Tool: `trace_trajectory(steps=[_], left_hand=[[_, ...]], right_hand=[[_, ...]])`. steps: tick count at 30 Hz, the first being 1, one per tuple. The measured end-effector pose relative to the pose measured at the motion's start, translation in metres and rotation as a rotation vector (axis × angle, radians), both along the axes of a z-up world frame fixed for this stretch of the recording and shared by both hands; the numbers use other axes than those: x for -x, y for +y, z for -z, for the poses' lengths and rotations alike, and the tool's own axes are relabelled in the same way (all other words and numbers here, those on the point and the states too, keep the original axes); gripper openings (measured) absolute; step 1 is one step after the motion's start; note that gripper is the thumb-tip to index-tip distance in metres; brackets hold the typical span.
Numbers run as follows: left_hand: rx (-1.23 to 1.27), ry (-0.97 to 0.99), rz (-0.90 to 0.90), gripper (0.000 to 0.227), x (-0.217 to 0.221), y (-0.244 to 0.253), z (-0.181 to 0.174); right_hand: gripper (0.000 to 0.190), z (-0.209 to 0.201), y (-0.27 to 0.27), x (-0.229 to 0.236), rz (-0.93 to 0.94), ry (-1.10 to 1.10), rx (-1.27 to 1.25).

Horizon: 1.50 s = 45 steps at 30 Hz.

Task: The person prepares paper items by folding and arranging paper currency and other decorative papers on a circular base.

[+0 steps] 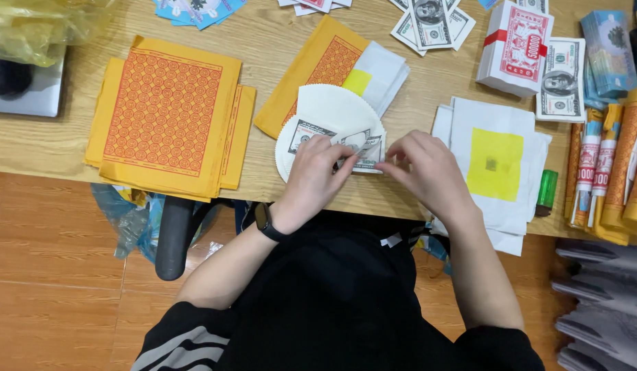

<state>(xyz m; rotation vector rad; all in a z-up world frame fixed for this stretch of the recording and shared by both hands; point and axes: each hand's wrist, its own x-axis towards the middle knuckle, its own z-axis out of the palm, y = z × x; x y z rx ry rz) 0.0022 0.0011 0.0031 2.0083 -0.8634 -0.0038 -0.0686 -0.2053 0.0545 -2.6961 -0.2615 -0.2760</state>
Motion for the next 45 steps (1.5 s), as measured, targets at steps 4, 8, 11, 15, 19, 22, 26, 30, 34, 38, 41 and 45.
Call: trace_trajectory(steps=[4, 8, 11, 15, 19, 22, 26, 30, 34, 38, 41, 45], left_hand=[[0.016, -0.004, 0.001, 0.012, 0.0, -0.001, -0.006], [0.014, 0.019, -0.002, 0.013, 0.002, 0.003, -0.011], [0.022, 0.02, 0.001, 0.013, 0.0, 0.002, -0.01], [0.033, 0.0, 0.0, 0.012, 0.0, 0.001, -0.009], [0.044, -0.005, 0.006, 0.011, 0.0, 0.0, -0.009], [0.048, -0.009, 0.008, 0.011, -0.001, 0.0, -0.009], [0.047, -0.022, 0.015, 0.01, 0.0, 0.0, -0.011], [0.056, -0.036, 0.027, 0.011, 0.002, 0.002, -0.014], [0.032, -0.111, 0.008, 0.017, 0.004, 0.0, -0.004], [0.076, -0.07, -0.017, 0.031, 0.006, 0.002, -0.026], [0.123, -0.003, -0.043, 0.06, 0.009, 0.002, -0.029], [0.135, 0.053, -0.016, 0.067, 0.009, 0.002, -0.027]], right_hand=[[0.031, 0.001, 0.006, 0.001, -0.09, 0.046, 0.14], [0.026, 0.003, 0.009, 0.001, -0.094, 0.024, 0.147], [0.015, -0.004, 0.01, 0.001, -0.104, -0.002, 0.148], [0.006, -0.009, 0.012, 0.001, -0.13, -0.034, 0.168], [0.002, 0.005, 0.004, -0.002, -0.144, -0.085, 0.173], [0.002, 0.0, 0.005, -0.006, -0.138, -0.119, 0.154], [0.005, 0.001, 0.009, -0.01, -0.099, -0.177, 0.123], [0.01, 0.003, 0.015, -0.014, -0.064, -0.221, 0.066], [0.012, 0.008, 0.02, -0.013, -0.04, -0.238, 0.043], [0.019, 0.007, 0.038, -0.008, 0.138, -0.072, -0.394], [0.025, 0.017, 0.048, -0.003, 0.25, 0.112, -0.949], [0.031, 0.02, 0.055, 0.003, 0.365, 0.118, -1.347]])
